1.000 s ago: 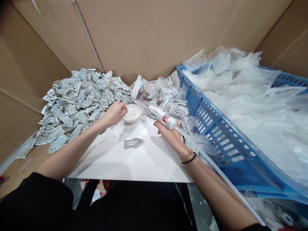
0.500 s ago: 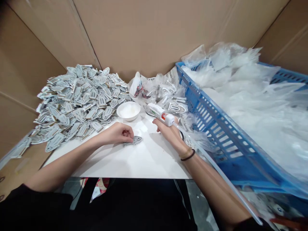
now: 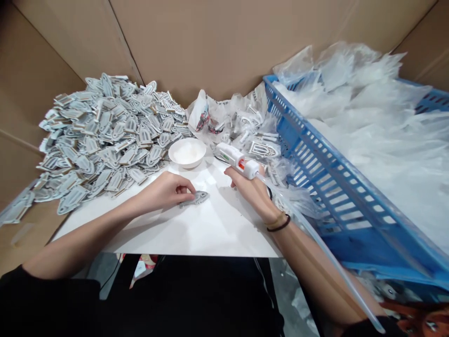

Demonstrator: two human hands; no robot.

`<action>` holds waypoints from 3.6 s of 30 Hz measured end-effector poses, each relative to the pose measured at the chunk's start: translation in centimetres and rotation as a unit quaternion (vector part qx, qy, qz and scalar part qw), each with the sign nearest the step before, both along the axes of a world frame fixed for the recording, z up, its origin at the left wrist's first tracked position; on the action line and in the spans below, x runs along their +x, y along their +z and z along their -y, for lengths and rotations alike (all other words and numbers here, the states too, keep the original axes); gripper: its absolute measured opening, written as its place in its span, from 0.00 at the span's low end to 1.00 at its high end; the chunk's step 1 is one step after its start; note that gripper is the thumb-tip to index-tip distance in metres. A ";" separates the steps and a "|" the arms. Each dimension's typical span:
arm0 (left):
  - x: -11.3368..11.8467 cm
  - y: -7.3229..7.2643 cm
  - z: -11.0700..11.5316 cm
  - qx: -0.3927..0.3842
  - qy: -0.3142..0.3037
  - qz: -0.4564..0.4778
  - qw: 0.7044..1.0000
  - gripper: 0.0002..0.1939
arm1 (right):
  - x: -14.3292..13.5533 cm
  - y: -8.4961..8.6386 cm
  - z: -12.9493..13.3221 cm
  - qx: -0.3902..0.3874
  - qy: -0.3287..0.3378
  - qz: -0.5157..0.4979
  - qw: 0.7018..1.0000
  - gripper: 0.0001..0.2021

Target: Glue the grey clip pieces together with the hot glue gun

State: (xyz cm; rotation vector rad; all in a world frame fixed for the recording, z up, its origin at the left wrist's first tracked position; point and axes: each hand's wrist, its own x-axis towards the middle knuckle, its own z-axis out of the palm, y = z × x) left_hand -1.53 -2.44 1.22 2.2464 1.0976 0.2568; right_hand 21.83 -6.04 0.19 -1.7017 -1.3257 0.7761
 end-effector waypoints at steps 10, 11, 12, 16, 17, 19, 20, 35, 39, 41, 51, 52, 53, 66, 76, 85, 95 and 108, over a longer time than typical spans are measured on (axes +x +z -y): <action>-0.2 0.0 0.1 -0.038 0.017 0.038 0.998 0.10 | -0.2 0.4 0.2 -0.025 -0.010 -0.012 1.000 0.10; -0.2 0.0 0.1 -0.053 0.018 0.037 0.998 0.10 | -0.2 0.4 0.1 -0.027 -0.010 -0.011 1.000 0.10; -0.2 0.0 0.1 -0.051 0.018 0.035 0.998 0.08 | -0.2 0.3 0.1 -0.028 -0.011 -0.008 1.000 0.11; -0.2 -0.3 -0.2 0.014 0.000 0.013 1.000 0.04 | 0.0 0.1 0.0 -0.027 -0.011 -0.004 1.000 0.12; -0.3 -0.4 -0.3 0.025 -0.010 0.006 1.000 0.04 | 0.0 0.1 0.0 -0.025 -0.009 -0.006 1.000 0.12; -0.3 -0.4 -0.4 0.038 -0.034 -0.002 0.999 0.03 | 0.0 0.1 0.0 -0.023 -0.006 -0.011 1.000 0.11; -0.3 -0.4 -0.4 0.043 -0.045 -0.002 0.998 0.03 | 0.0 0.1 0.0 -0.024 -0.005 -0.012 1.000 0.11; -0.4 0.2 0.2 0.054 -0.101 -0.038 0.993 0.12 | -0.3 0.7 0.2 -0.033 -0.005 -0.018 0.999 0.10; -0.4 0.1 0.1 0.056 -0.103 -0.046 0.992 0.11 | -0.2 0.5 0.0 -0.028 -0.010 -0.022 0.999 0.09; -0.4 -0.1 0.1 0.059 -0.101 -0.044 0.992 0.11 | -0.1 0.4 0.0 -0.024 -0.011 -0.023 0.999 0.09; -0.7 -0.3 0.0 0.114 -0.090 -0.057 0.988 0.19 | -0.1 0.3 -0.1 -0.018 -0.016 -0.012 1.000 0.08; -0.8 -0.2 -0.1 0.119 -0.089 -0.078 0.986 0.20 | -0.1 0.3 -0.1 -0.019 -0.014 -0.013 1.000 0.08; -0.9 -0.2 -0.1 0.117 -0.091 -0.095 0.984 0.20 | -0.1 0.3 -0.1 -0.020 -0.013 -0.014 1.000 0.09; -0.2 -0.8 -0.5 -0.313 0.097 0.270 0.905 0.16 | 0.1 0.4 0.3 -0.022 -0.005 -0.008 1.000 0.11; 0.9 -1.0 0.3 -0.366 0.171 0.399 0.823 0.14 | 0.0 0.5 0.3 -0.002 -0.002 -0.006 1.000 0.12; 1.6 -0.4 0.9 -0.361 0.185 0.401 0.821 0.14 | -0.6 0.8 0.5 -0.007 0.026 -0.005 1.000 0.10; 0.7 0.6 0.3 -0.469 0.145 0.390 0.779 0.06 | -0.7 0.8 0.4 -0.013 0.023 0.003 1.000 0.09; 0.7 0.2 0.7 -0.426 0.146 0.290 0.845 0.14 | -0.7 0.8 0.4 -0.020 0.016 0.012 1.000 0.10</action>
